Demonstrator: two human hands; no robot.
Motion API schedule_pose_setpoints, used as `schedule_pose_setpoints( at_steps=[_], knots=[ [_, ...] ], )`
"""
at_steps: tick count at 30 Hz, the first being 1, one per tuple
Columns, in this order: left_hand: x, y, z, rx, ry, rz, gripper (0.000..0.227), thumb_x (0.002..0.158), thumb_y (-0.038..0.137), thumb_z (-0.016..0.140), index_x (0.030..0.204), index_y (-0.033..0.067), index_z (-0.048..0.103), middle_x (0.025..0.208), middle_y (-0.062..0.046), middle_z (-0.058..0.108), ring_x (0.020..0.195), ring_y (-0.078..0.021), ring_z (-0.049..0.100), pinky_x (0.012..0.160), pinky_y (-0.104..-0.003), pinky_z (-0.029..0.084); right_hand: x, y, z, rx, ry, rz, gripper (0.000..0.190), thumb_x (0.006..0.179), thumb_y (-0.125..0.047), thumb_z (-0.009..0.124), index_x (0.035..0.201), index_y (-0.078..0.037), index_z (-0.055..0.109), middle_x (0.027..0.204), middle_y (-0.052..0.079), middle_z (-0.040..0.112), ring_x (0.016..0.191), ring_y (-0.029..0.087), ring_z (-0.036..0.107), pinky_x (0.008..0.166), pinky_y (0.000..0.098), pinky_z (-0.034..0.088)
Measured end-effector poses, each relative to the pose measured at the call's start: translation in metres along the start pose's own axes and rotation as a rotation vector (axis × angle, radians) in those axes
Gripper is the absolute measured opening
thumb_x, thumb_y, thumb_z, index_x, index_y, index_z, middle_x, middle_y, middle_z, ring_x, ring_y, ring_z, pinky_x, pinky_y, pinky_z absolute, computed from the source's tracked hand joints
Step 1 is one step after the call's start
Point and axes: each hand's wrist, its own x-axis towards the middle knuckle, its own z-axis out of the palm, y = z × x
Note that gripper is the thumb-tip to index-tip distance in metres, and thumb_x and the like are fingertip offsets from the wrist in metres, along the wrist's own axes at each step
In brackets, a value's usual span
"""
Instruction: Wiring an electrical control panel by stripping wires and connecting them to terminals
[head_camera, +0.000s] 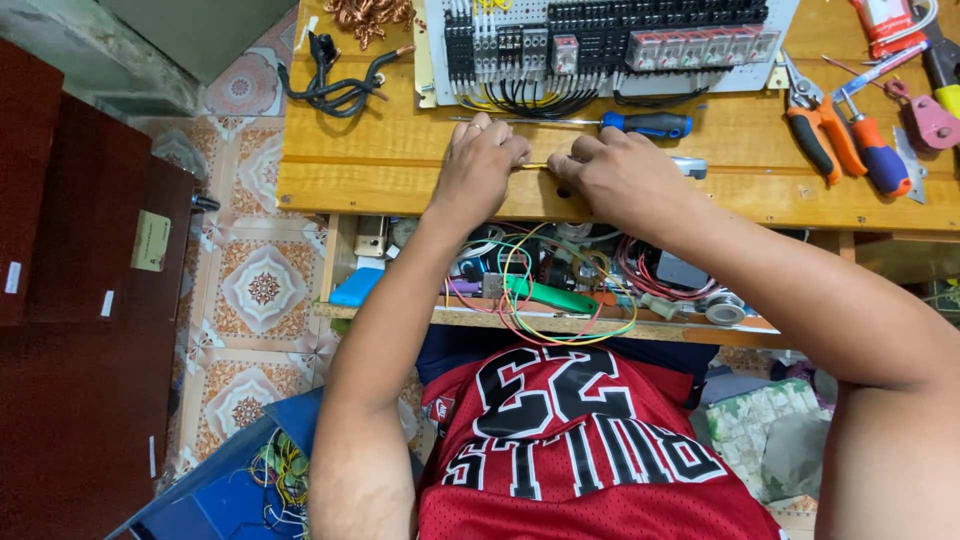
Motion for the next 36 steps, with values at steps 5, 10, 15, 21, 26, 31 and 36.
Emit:
schedule_pose_setpoints(
  at_steps=[5, 10, 15, 21, 26, 31, 36],
  knots=[
    [-0.001, -0.002, 0.0, -0.028, -0.015, -0.007, 0.013, 0.098, 0.029, 0.059, 0.087, 0.0256, 0.064, 0.081, 0.002, 0.049, 0.09, -0.0236, 0.053, 0.078, -0.037, 0.041, 0.002, 0.002, 0.002, 0.033, -0.023, 0.012, 0.023, 0.099, -0.036, 0.061, 0.113, -0.029, 0.077, 0.093, 0.001, 0.068, 0.079, 0.027, 0.068, 0.063, 0.0372, 0.054],
    [-0.001, -0.004, 0.004, -0.032, -0.02, -0.013, 0.013, 0.099, 0.03, 0.059, 0.088, 0.0256, 0.064, 0.081, 0.002, 0.048, 0.09, -0.0232, 0.053, 0.078, -0.037, 0.041, 0.002, 0.004, 0.005, 0.062, -0.035, 0.015, 0.023, 0.099, -0.037, 0.061, 0.112, -0.028, 0.077, 0.092, 0.002, 0.068, 0.078, 0.028, 0.069, 0.062, 0.0379, 0.055],
    [-0.002, -0.006, -0.003, -0.053, -0.015, -0.005, 0.014, 0.099, 0.027, 0.057, 0.087, 0.0252, 0.063, 0.08, 0.001, 0.049, 0.089, -0.0246, 0.054, 0.078, -0.038, 0.042, -0.002, 0.012, 0.007, 0.077, -0.064, 0.006, 0.022, 0.097, -0.035, 0.063, 0.112, -0.028, 0.077, 0.091, 0.001, 0.068, 0.078, 0.028, 0.069, 0.062, 0.0379, 0.056],
    [-0.01, -0.007, -0.015, -0.053, -0.016, 0.028, 0.014, 0.102, 0.026, 0.055, 0.089, 0.0242, 0.062, 0.082, 0.0, 0.05, 0.091, -0.0264, 0.055, 0.082, -0.039, 0.043, -0.014, 0.019, 0.012, 0.107, -0.034, 0.003, 0.027, 0.088, -0.034, 0.067, 0.112, -0.027, 0.077, 0.093, 0.002, 0.068, 0.08, 0.027, 0.07, 0.065, 0.0371, 0.058],
    [-0.007, -0.014, -0.015, -0.147, -0.029, -0.001, 0.008, 0.102, 0.026, 0.057, 0.1, 0.0229, 0.063, 0.091, -0.001, 0.056, 0.095, -0.027, 0.059, 0.084, -0.04, 0.047, -0.028, 0.03, -0.012, 0.429, 0.027, 0.16, 0.025, 0.098, -0.026, 0.058, 0.12, -0.025, 0.07, 0.104, 0.002, 0.066, 0.09, 0.034, 0.071, 0.073, 0.0435, 0.06],
    [-0.009, -0.014, -0.008, -0.226, 0.026, 0.025, 0.008, 0.102, 0.024, 0.059, 0.108, 0.0204, 0.063, 0.095, 0.0, 0.058, 0.096, -0.0267, 0.061, 0.085, -0.039, 0.049, -0.071, 0.059, -0.001, 0.305, 0.029, 0.245, 0.026, 0.098, -0.031, 0.061, 0.122, -0.032, 0.07, 0.108, 0.0, 0.061, 0.094, 0.032, 0.071, 0.078, 0.0425, 0.059],
    [-0.006, -0.003, -0.023, -0.292, 0.035, 0.038, 0.017, 0.103, 0.009, 0.051, 0.113, 0.0148, 0.063, 0.1, -0.004, 0.061, 0.097, -0.0309, 0.062, 0.085, -0.042, 0.051, -0.101, 0.089, 0.038, 0.253, 0.07, 0.238, 0.024, 0.101, -0.031, 0.06, 0.121, -0.031, 0.072, 0.109, 0.001, 0.061, 0.098, 0.03, 0.07, 0.082, 0.0397, 0.058]
  ],
)
